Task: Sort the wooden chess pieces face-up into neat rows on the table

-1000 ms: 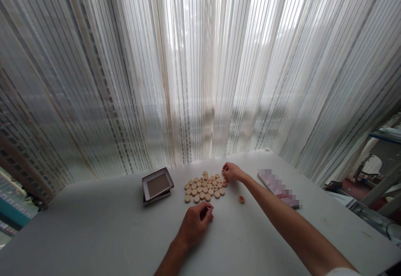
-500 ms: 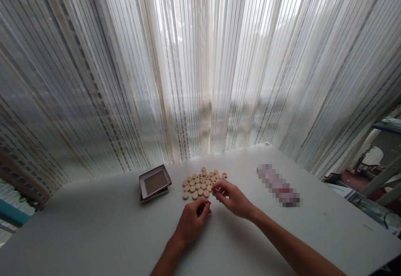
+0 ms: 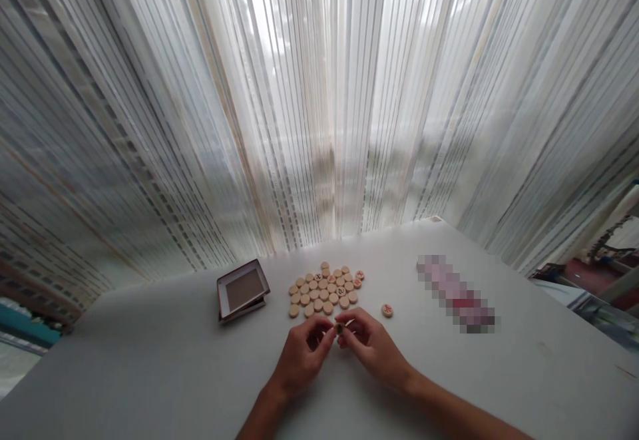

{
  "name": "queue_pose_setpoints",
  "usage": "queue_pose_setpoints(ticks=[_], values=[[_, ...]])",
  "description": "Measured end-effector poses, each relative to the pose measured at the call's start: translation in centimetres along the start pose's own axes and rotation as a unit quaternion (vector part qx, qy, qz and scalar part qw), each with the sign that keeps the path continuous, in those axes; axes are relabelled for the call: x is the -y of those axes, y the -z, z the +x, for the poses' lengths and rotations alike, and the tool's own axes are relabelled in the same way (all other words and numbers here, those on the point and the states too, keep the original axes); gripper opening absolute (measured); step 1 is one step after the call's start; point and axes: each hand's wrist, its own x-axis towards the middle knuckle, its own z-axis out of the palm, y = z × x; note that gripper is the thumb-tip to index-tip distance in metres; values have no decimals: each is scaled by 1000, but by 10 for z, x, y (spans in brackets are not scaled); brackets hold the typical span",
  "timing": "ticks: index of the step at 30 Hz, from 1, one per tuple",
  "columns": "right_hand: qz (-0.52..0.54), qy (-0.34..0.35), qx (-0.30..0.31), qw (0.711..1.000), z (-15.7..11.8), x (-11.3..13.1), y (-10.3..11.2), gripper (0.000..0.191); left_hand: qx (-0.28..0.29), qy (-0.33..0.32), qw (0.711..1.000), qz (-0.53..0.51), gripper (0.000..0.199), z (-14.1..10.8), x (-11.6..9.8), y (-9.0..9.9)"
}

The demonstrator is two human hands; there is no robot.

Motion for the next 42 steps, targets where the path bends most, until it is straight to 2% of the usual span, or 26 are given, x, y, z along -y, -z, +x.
queue_pose_setpoints(ticks=[11,16,20,29,35,42], values=[[26,-14,34,999,-1,5,2,29,0,7,1000,-9,28,-1,-3,-1],[-24,32,31,999,0,7,6,21,-17,-2,999,-29,22,-5,-9,-6],[-69,56,22,996,0,8,7,18,-9,-6,999,-38,22,-7,-12,-7],[-63,39,15,997,1,5,2,18,1,-7,999,-45,23,-6,-8,-6],[-77,53,18,995,1,4,1,18,-19,-13,999,-46,22,-6,-3,-6],[-102,46,40,993,3,4,0,22,-26,-7,994,-102,22,-7,-2,-4]])
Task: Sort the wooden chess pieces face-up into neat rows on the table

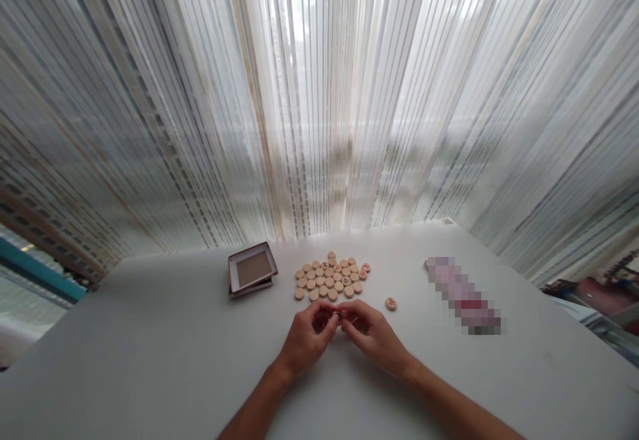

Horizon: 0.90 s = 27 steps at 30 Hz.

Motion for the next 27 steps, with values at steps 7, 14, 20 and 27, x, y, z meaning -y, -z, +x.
queue_pose_setpoints(ticks=[7,14,20,27], values=[[7,-3,0,1000,0,3,-2,27,-10,13,1000,-13,23,1,1,0],[46,-22,2,999,0,2,-3,29,-5,12,1000,-10,24,2,4,2],[66,-32,-3,997,0,1,-3,28,22,1,999,-28,25,2,3,4],[67,-33,-1,997,1,2,-3,30,15,0,999,-33,25,2,1,3]])
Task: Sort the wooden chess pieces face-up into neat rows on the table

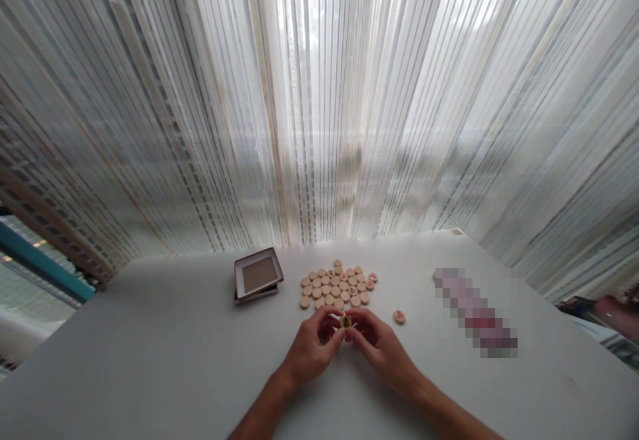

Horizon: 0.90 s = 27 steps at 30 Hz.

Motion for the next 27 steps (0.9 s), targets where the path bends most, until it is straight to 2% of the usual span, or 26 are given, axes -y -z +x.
queue_pose_setpoints(ticks=[12,19,27], values=[[-24,0,-18,1000,1,1,1,26,10,11,1000,16,26,0,-3,-1],[-32,-23,-46,998,2,-3,2,29,27,-11,995,99,21,-3,-9,-5],[10,-26,-26,999,4,-5,3,27,19,-4,994,109,23,-2,-5,-5]])
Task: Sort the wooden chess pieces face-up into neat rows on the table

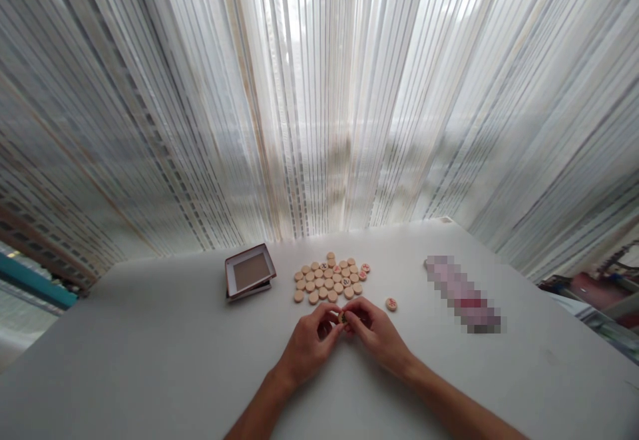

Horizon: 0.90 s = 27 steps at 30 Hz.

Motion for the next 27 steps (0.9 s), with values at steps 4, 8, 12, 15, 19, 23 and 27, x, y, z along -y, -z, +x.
queue_pose_setpoints(ticks=[4,8,12,15,19,23,27], values=[[17,-9,18,1000,2,0,4,28,-2,2,1000,-10,23,1,-1,1],[21,-17,38,999,3,-1,7,31,-6,7,1000,-20,24,1,-1,2],[47,-26,47,997,5,-3,10,34,-3,1,1000,-25,26,0,-2,3],[60,-37,52,996,6,-3,11,34,-2,-1,1000,-22,27,0,-4,4],[46,-37,30,998,5,-4,9,34,-1,-6,1000,-11,27,-1,-7,3],[22,-41,13,999,3,-4,6,33,11,-6,1000,-8,24,-2,-7,2],[7,-29,7,1000,2,-3,6,33,16,-10,1000,-3,21,-1,-5,1]])
